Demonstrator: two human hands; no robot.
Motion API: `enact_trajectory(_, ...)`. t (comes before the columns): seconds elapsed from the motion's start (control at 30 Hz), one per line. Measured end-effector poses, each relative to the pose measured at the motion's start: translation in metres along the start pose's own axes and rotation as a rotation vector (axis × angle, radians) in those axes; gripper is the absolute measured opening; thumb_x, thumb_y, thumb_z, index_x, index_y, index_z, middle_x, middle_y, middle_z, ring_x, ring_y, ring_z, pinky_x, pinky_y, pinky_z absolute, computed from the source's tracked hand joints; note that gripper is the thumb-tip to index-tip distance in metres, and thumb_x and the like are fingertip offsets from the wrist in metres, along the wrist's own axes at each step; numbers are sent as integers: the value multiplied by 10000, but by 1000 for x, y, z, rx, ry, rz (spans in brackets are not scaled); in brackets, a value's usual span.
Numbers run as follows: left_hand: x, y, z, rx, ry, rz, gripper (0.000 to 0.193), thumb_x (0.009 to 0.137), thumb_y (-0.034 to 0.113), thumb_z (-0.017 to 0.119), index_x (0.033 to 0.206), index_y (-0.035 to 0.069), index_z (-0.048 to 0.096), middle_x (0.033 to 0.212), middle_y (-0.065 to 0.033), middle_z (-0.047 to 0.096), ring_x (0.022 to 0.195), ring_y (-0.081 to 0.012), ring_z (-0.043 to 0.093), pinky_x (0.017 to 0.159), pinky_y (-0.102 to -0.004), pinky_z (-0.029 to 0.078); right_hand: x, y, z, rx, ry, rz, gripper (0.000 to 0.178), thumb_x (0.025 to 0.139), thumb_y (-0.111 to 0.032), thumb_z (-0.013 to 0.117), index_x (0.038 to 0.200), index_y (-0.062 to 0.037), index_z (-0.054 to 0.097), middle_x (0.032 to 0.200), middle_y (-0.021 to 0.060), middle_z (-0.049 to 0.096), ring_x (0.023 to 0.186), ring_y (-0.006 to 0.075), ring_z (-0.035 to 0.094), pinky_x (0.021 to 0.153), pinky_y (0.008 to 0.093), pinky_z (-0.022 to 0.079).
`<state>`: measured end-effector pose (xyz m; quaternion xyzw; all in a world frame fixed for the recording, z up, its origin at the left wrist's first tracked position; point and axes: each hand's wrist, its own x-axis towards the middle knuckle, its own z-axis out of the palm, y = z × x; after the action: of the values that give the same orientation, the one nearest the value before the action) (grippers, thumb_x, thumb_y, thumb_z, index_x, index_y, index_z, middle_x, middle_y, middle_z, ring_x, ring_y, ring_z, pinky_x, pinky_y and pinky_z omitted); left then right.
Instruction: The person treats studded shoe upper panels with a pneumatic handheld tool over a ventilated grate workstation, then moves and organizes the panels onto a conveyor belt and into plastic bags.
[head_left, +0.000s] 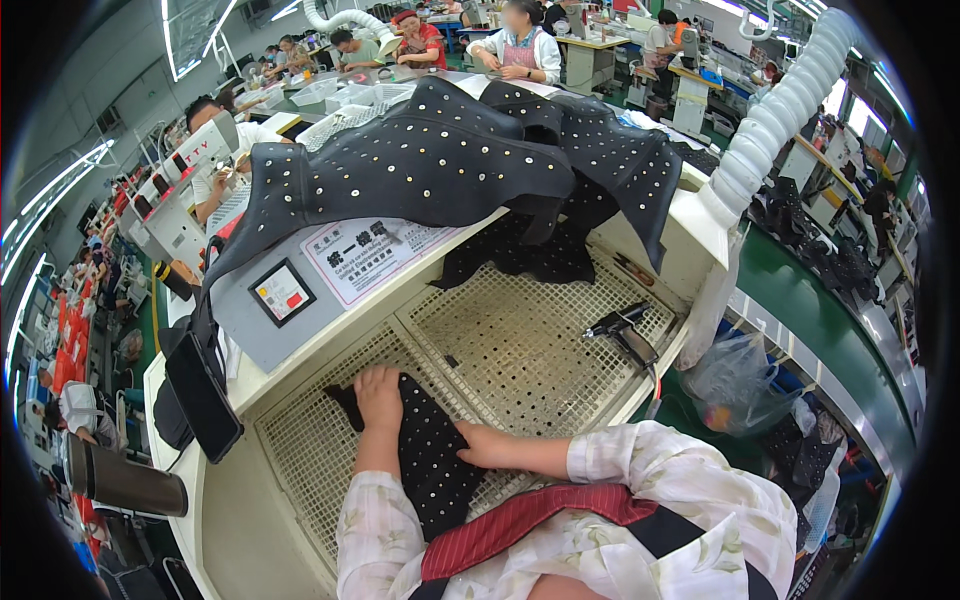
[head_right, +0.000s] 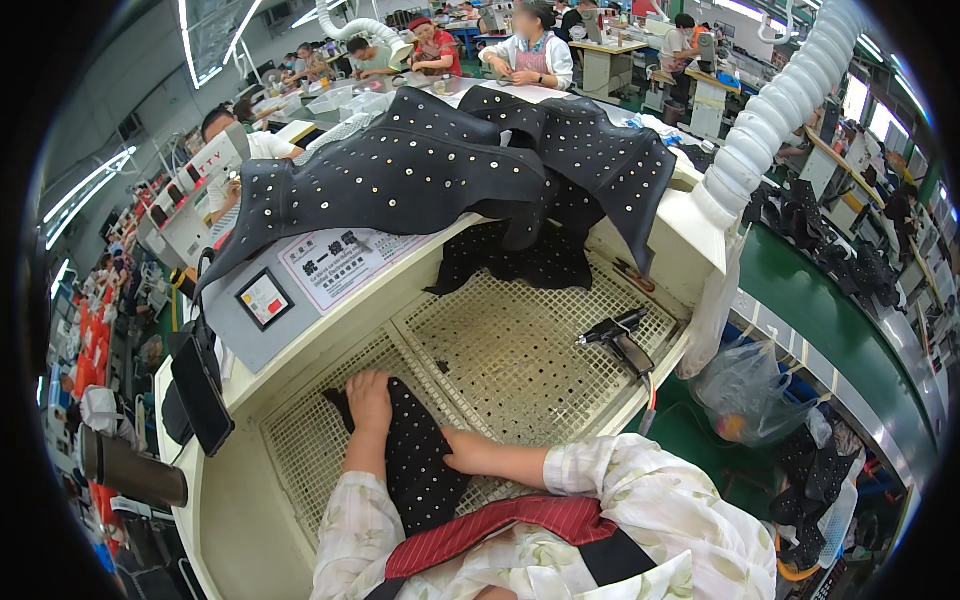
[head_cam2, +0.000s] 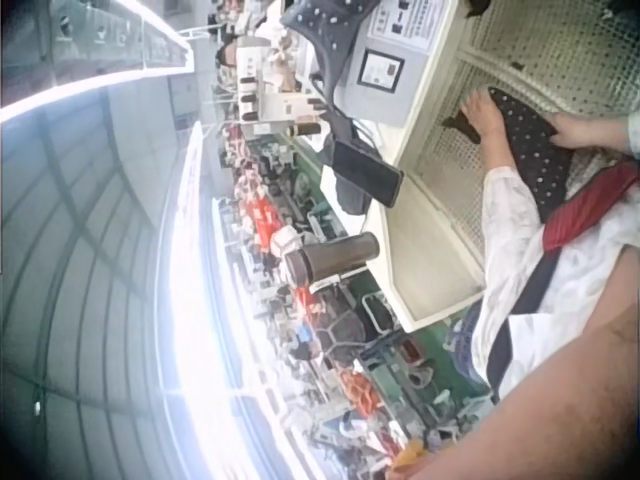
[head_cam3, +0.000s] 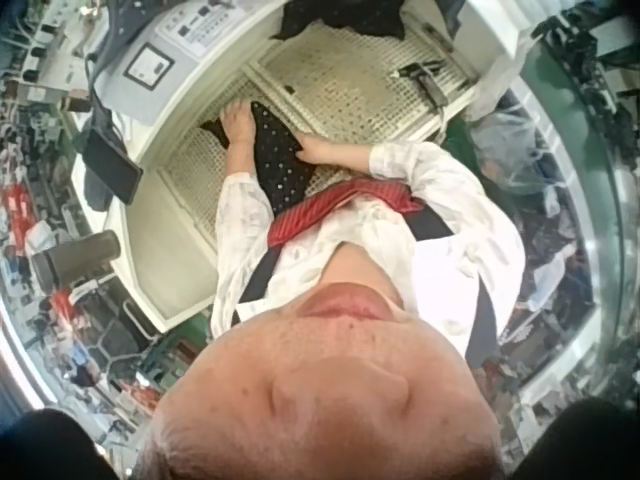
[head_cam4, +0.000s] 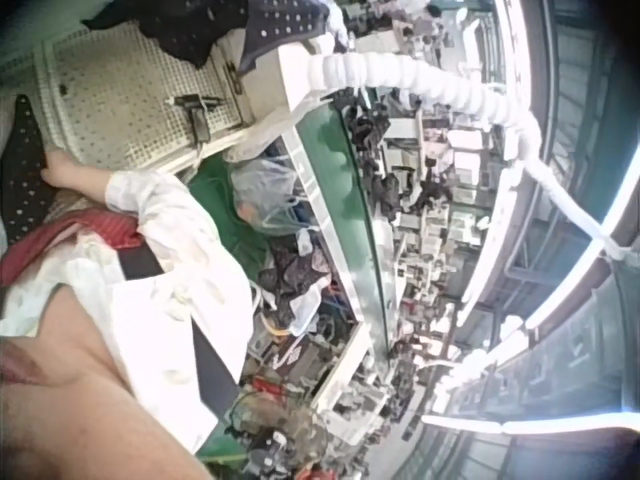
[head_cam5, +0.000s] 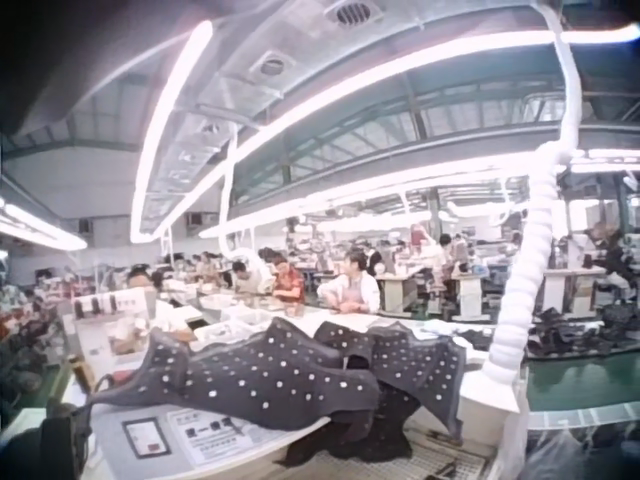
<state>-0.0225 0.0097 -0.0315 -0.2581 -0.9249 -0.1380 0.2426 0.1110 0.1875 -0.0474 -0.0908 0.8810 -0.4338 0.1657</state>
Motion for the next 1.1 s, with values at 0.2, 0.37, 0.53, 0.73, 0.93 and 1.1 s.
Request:
enact_trajectory(0.2, 7, -1, 36, 13, -78, -124, 325, 832, 167, 552, 1148, 111, 505, 1134, -94, 526, 1103, -280, 469, 998, -408, 328, -16, -31, -34, -268, -102, 148, 699, 809, -232, 595, 1346, -61, 180, 932, 222, 616, 839, 389, 605, 706, 457, 488)
enact_trajectory(0.37, 6, -8, 34, 1, -262, -186, 425, 869, 230, 544, 1260, 107, 433, 1224, -110, 495, 1161, -288, 444, 1006, -416, 324, -27, -26, -34, -268, -138, 162, 715, 809, -252, 603, 1356, -96, 171, 918, 212, 620, 812, 376, 612, 679, 459, 489)
enact_trajectory(0.53, 12, -5, 4, 59, -403, -228, 467, 879, 255, 530, 1290, 73, 403, 1287, -141, 456, 1175, -307, 437, 1014, -419, 315, -60, -17, -44, -294, -113, 140, 727, 798, -252, 608, 1369, -121, 177, 927, 225, 612, 820, 377, 608, 693, 447, 488)
enact_trajectory(0.73, -29, -58, -35, 9, -316, -485, 570, 850, 274, 552, 1338, 60, 349, 1296, -211, 432, 1173, -353, 439, 971, -442, 362, -103, 35, -143, -398, 417, 360, 530, 749, -198, 597, 1245, -84, 447, 1138, 209, 542, 979, 362, 556, 817, 422, 460)
enact_trajectory(0.93, -69, -29, -103, -423, -514, -683, 591, 807, 287, 616, 1313, 73, 398, 1291, -184, 459, 1152, -331, 471, 965, -364, 379, -155, 128, -233, -766, 657, 384, 447, 824, -286, 583, 1145, 19, 516, 1080, 235, 544, 997, 379, 525, 842, 419, 431)
enact_trajectory(1.1, -107, 16, -89, -194, -479, -517, 569, 763, 281, 653, 1270, 116, 456, 1223, -168, 505, 1122, -331, 491, 955, -378, 390, -137, 185, -237, -252, 497, 495, 472, 831, -312, 598, 1153, 23, 521, 993, 192, 602, 935, 302, 573, 817, 369, 435)
